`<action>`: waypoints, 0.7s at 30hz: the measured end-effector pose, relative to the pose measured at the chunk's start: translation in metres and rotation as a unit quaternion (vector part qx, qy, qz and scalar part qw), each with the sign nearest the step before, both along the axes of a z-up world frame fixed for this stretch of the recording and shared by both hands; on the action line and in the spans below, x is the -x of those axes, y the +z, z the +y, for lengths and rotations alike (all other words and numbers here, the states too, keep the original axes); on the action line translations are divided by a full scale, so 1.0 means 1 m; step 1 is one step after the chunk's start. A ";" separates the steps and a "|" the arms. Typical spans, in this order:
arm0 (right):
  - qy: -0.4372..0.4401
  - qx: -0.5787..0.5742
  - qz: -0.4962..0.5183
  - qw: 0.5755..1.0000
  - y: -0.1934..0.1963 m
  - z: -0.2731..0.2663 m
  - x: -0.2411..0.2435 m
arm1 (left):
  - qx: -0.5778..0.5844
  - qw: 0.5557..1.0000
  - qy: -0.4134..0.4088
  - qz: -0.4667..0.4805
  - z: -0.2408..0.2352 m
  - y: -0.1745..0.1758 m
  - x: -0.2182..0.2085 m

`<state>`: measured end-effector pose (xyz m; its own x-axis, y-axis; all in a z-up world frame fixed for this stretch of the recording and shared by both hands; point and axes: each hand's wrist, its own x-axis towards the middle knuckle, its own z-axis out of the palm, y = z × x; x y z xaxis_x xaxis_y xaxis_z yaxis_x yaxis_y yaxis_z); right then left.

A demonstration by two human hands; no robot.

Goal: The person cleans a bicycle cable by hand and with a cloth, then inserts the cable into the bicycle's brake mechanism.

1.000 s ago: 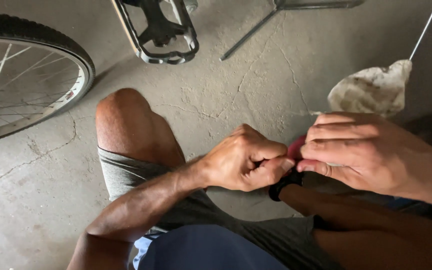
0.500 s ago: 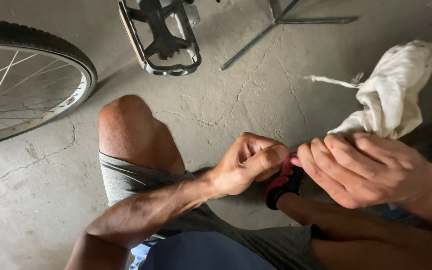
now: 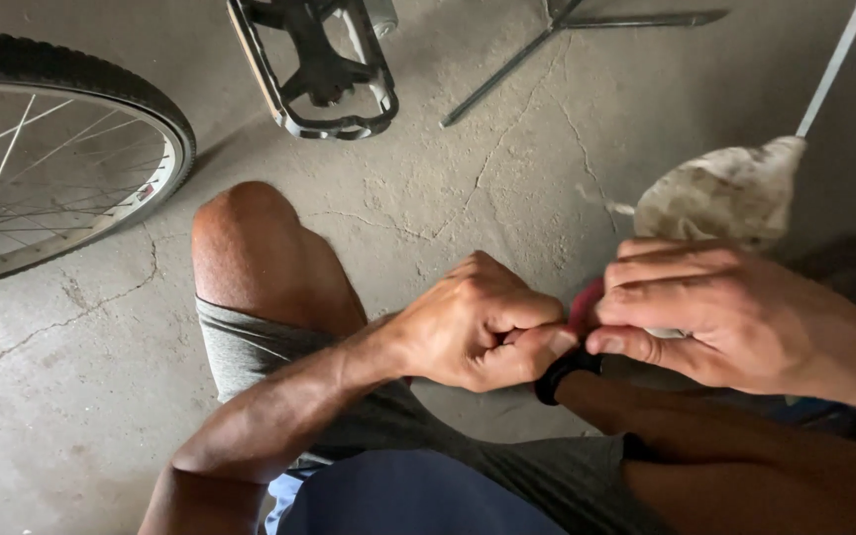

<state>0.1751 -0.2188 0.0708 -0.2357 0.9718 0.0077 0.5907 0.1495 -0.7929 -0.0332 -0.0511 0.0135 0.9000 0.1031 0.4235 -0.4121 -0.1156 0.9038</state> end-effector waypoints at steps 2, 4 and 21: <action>0.004 0.073 0.011 0.997 -0.007 -0.003 -0.004 | -0.041 0.999 0.007 -0.028 0.001 -0.008 -0.001; 0.014 0.143 0.021 0.989 -0.011 -0.002 -0.006 | -0.084 0.995 0.018 -0.058 0.001 -0.013 -0.002; -0.117 -0.074 -0.168 0.976 -0.005 -0.038 -0.022 | 0.198 0.977 -0.044 0.068 -0.007 -0.012 0.007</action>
<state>0.1971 -0.2565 0.0658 -0.0202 0.9934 0.1126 0.8457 0.0771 -0.5280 -0.0406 -0.0581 0.0015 0.9577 0.1547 0.2425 -0.2782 0.2836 0.9177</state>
